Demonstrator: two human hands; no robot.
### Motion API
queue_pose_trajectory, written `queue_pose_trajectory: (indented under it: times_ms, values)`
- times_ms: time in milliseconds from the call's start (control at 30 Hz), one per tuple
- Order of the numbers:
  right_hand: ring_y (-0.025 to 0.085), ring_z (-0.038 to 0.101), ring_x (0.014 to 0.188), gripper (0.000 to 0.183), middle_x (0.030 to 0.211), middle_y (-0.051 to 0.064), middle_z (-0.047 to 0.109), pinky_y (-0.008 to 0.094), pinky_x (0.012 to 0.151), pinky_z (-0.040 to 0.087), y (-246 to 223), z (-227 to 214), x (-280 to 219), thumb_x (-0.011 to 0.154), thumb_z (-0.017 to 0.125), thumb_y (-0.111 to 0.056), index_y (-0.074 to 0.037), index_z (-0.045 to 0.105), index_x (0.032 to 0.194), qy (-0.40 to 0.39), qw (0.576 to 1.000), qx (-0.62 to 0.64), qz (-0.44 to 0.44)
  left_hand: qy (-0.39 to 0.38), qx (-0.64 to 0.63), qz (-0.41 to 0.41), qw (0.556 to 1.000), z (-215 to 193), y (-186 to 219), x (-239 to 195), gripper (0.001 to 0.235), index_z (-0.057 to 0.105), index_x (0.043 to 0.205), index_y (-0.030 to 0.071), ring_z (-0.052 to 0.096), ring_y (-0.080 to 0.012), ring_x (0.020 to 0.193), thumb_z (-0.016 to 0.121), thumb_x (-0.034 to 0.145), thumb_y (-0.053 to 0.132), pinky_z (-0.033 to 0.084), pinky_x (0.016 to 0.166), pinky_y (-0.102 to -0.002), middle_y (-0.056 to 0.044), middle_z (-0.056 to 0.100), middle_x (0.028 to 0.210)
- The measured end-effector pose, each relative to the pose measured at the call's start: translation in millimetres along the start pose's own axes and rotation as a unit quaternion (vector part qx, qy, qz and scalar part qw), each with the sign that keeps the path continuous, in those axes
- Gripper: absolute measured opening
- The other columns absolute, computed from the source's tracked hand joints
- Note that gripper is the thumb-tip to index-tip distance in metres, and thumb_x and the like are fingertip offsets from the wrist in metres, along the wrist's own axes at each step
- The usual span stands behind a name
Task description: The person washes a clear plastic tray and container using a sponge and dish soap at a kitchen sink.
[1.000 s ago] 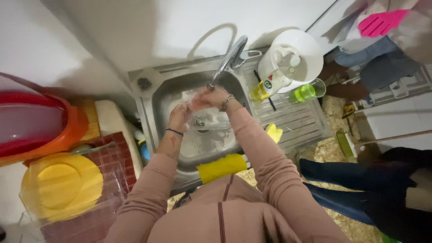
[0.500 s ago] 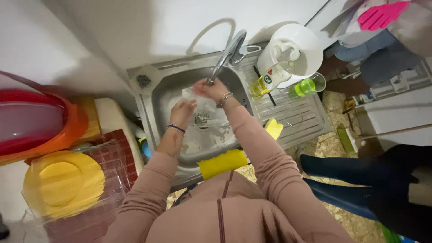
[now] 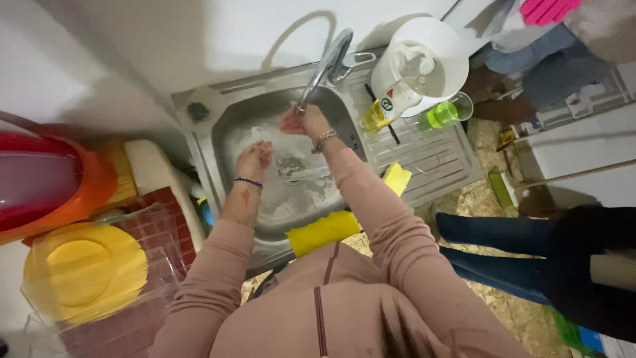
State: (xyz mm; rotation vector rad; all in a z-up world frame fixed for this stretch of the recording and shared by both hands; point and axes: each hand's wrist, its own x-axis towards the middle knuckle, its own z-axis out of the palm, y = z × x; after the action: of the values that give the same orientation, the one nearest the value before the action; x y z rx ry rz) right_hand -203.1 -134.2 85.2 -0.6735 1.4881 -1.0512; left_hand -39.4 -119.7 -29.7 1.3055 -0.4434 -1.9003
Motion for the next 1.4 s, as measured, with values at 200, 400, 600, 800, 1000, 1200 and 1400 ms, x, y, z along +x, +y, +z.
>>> queue_pose_trajectory:
  times_ms: [200, 400, 600, 800, 1000, 1200, 1400]
  values:
    - [0.034, 0.076, 0.091, 0.031, 0.092, 0.023, 0.075, 0.044, 0.080, 0.062, 2.5, 0.1, -4.5, 0.098, 0.052, -0.018, 0.004, 0.074, 0.098, -0.138, 0.936, -0.323, 0.009, 0.024, 0.025, -0.006, 0.999, 4.7, 8.9, -0.3, 0.037, 0.056, 0.137, 0.008, 0.068, -0.0139, 0.093, 0.034, 0.113, 0.023, 0.056, 0.084, -0.025, -0.005, 0.072, 0.121]
    - [0.030, 0.077, 0.088, 0.027, 0.093, 0.018, 0.077, 0.041, 0.084, 0.063, -4.2, -3.0, 4.3, 0.094, 0.053, -0.015, -0.003, 0.076, 0.101, -0.211, 0.917, -0.327, 0.084, 0.045, 0.090, -0.034, 0.994, 5.0, 16.3, 3.4, 0.035, 0.067, 0.123, 0.020, 0.071, -0.0117, 0.082, 0.035, 0.112, 0.027, 0.048, 0.068, -0.029, 0.003, 0.077, 0.109]
    - [0.025, 0.078, 0.083, 0.027, 0.088, 0.015, 0.078, 0.035, 0.081, 0.063, -1.2, -5.3, 8.5, 0.088, 0.052, -0.011, -0.006, 0.077, 0.095, -0.265, 0.899, -0.345, 0.055, 0.061, 0.110, -0.028, 0.992, 5.3, 19.9, -2.0, 0.037, 0.065, 0.124, 0.021, 0.065, -0.0081, 0.076, 0.031, 0.111, 0.028, 0.038, 0.060, -0.024, 0.007, 0.075, 0.101]
    - [0.041, 0.069, 0.107, 0.033, 0.113, 0.035, 0.068, 0.048, 0.097, 0.058, 0.8, 1.7, 5.6, 0.094, 0.042, -0.007, 0.012, 0.063, 0.111, -0.265, 0.939, -0.162, 0.146, 0.015, 0.023, -0.049, 0.998, 3.1, 17.4, 3.1, 0.035, 0.063, 0.128, 0.015, 0.065, -0.0118, 0.080, 0.033, 0.112, 0.025, 0.043, 0.068, -0.026, 0.003, 0.073, 0.104]
    - [0.018, 0.069, 0.072, 0.014, 0.074, 0.003, 0.071, 0.030, 0.069, 0.055, 11.7, -7.8, 14.2, 0.088, 0.064, -0.020, -0.014, 0.075, 0.083, -0.037, 0.805, -0.563, -0.187, 0.021, 0.041, -0.020, 0.999, -3.4, 17.3, -15.9, 0.042, 0.062, 0.134, 0.009, 0.068, -0.0109, 0.081, 0.030, 0.112, 0.027, 0.046, 0.066, -0.022, -0.001, 0.072, 0.106]
    - [0.027, 0.077, 0.086, 0.018, 0.090, 0.016, 0.077, 0.040, 0.078, 0.065, 16.9, -5.3, 6.3, 0.097, 0.061, -0.009, 0.000, 0.076, 0.097, -0.110, 0.957, -0.265, -0.046, 0.045, 0.064, 0.028, 0.997, -22.0, 5.1, -25.1, 0.036, 0.066, 0.126, 0.013, 0.072, -0.0129, 0.074, 0.038, 0.112, 0.030, 0.049, 0.062, -0.021, -0.003, 0.076, 0.098]
    - [0.037, 0.077, 0.077, 0.016, 0.082, 0.024, 0.072, 0.050, 0.070, 0.068, 5.1, -7.5, 13.9, 0.096, 0.055, -0.003, 0.007, 0.067, 0.100, -0.030, 0.997, -0.018, 0.064, 0.064, 0.082, 0.066, 0.992, -31.0, 2.4, -51.4, 0.031, 0.065, 0.118, 0.012, 0.071, -0.0102, 0.069, 0.038, 0.113, 0.024, 0.043, 0.058, -0.019, -0.003, 0.075, 0.091]
